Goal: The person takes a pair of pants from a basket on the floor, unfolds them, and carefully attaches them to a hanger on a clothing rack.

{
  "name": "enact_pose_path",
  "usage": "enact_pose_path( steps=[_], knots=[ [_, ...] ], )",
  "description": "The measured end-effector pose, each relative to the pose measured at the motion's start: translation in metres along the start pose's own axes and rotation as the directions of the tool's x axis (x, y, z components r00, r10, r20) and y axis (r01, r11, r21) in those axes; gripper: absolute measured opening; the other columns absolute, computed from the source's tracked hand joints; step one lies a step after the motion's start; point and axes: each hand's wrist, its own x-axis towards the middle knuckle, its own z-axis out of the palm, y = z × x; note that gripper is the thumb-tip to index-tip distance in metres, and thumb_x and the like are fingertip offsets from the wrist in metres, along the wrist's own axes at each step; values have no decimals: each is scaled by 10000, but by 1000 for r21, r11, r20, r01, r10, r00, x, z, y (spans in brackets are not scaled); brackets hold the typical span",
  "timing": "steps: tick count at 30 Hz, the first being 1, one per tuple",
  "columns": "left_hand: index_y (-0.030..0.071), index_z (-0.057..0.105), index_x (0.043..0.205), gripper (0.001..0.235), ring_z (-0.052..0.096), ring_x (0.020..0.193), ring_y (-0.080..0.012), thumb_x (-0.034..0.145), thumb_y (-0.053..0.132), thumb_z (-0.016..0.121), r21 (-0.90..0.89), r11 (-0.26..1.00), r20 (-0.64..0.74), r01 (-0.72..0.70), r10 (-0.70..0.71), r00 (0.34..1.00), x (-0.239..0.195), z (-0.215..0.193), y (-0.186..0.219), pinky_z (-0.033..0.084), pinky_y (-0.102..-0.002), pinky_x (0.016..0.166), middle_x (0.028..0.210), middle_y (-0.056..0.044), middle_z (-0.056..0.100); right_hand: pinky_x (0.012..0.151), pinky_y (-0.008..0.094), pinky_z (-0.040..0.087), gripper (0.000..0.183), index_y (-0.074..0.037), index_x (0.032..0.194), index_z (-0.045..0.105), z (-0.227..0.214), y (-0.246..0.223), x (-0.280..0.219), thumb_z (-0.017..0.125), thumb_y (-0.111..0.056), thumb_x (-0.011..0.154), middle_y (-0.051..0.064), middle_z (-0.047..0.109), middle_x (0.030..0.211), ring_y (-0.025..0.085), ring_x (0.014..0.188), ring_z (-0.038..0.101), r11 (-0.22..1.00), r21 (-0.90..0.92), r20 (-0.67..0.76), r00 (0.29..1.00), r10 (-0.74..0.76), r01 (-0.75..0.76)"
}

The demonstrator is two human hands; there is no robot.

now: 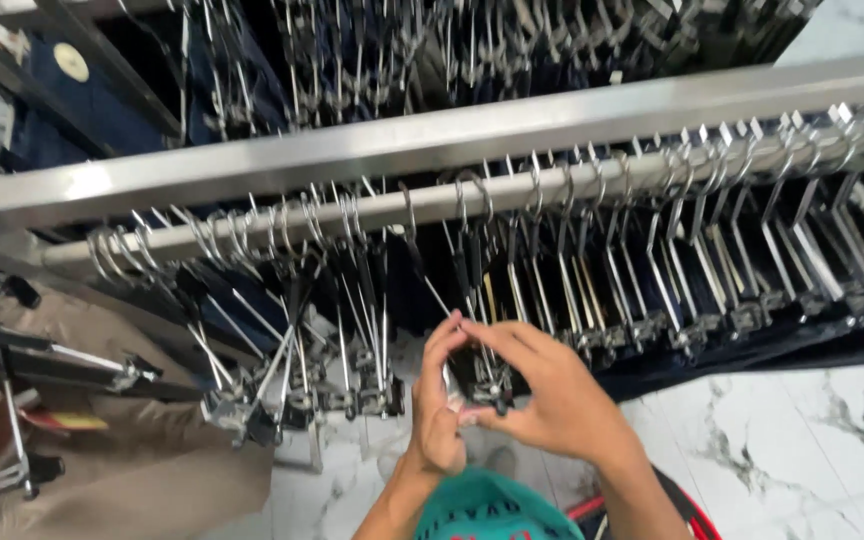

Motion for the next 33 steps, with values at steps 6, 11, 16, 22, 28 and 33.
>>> enact_pose_path(
  steps=[6, 11, 16, 22, 28, 33],
  knots=[
    [-40, 532, 1296, 551, 588, 1235, -371, 1071, 447, 407, 253, 956, 49, -148, 141, 989, 12, 4, -11, 489, -480, 1064, 1311, -232, 578, 1022, 384, 532, 528, -116, 1346, 645, -4, -1, -9, 777, -229, 847, 90, 704, 1289, 244, 1190, 699, 995, 46, -85, 992, 93, -89],
    [-2, 643, 1270, 309, 603, 1013, -298, 988, 106, 574, 479, 876, -20, -52, 70, 997, 10, 3, -10, 514, -406, 882, 1111, -159, 540, 1014, 404, 563, 583, -158, 1396, 555, 4, 9, -18, 788, -202, 863, 31, 687, 1386, 248, 1223, 704, 967, -27, -101, 963, 251, -255],
    [18, 709, 1180, 271, 633, 920, -222, 931, 13, 604, 497, 868, -152, -19, 108, 982, 1, 9, -5, 597, -326, 856, 1069, -127, 494, 1084, 464, 442, 295, -122, 1103, 738, 12, 6, -15, 790, -209, 825, 0, 787, 995, 168, 950, 742, 971, -235, -209, 978, -19, -32],
    [22, 722, 1128, 244, 641, 892, -211, 933, 15, 575, 508, 862, -183, -1, 109, 977, 0, 8, 8, 606, -325, 829, 1044, -119, 512, 1202, 582, 167, 603, -61, 1438, 520, 5, 3, -4, 605, -341, 910, 111, 655, 1372, 260, 1255, 598, 972, -228, 125, 988, 90, -60],
    [-10, 712, 1202, 343, 600, 1064, -269, 944, 39, 491, 494, 865, -45, -84, 122, 991, -6, -12, 1, 519, -368, 932, 1160, -158, 530, 1034, 409, 376, 708, -174, 1362, 619, -11, 17, 6, 796, -572, 804, -7, 710, 1341, 203, 1196, 651, 974, -160, 253, 948, 195, -158],
    [48, 725, 1215, 423, 523, 1224, -312, 876, 297, 677, 484, 873, 143, -56, -15, 990, 6, -16, 22, 487, -474, 1000, 1293, -131, 569, 904, 346, 492, 652, -204, 1309, 643, -29, 13, 22, 862, -483, 762, -60, 746, 1159, 152, 899, 675, 964, -132, 362, 894, 265, -233]
  ],
)
